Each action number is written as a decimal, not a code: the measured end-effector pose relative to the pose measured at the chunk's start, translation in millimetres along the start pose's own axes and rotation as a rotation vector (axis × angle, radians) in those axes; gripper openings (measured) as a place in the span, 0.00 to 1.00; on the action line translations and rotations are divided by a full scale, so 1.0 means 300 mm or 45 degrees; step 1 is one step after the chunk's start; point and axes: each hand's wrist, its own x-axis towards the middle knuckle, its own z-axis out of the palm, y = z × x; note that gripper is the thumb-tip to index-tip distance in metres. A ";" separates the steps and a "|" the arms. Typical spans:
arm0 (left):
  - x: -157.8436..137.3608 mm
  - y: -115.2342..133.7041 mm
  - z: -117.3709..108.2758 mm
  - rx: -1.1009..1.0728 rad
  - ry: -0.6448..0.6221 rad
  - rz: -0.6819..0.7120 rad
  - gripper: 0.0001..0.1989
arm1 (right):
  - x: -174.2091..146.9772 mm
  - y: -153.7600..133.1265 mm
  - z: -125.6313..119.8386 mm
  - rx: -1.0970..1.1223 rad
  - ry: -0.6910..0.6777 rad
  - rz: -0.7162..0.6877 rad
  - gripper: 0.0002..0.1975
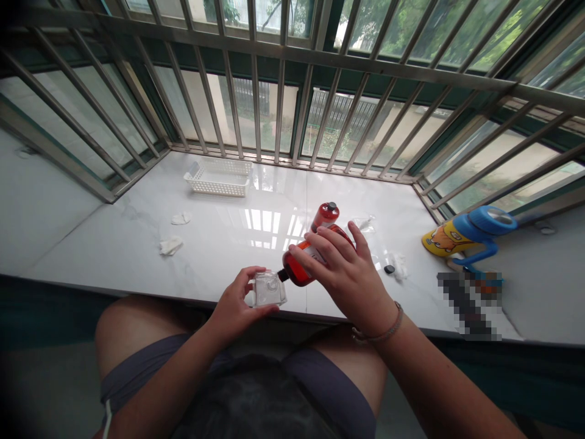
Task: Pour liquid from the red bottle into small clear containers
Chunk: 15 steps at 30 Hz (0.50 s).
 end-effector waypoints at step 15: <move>0.005 0.001 0.002 0.009 0.013 -0.002 0.39 | 0.022 0.010 -0.028 -0.004 0.001 -0.029 0.34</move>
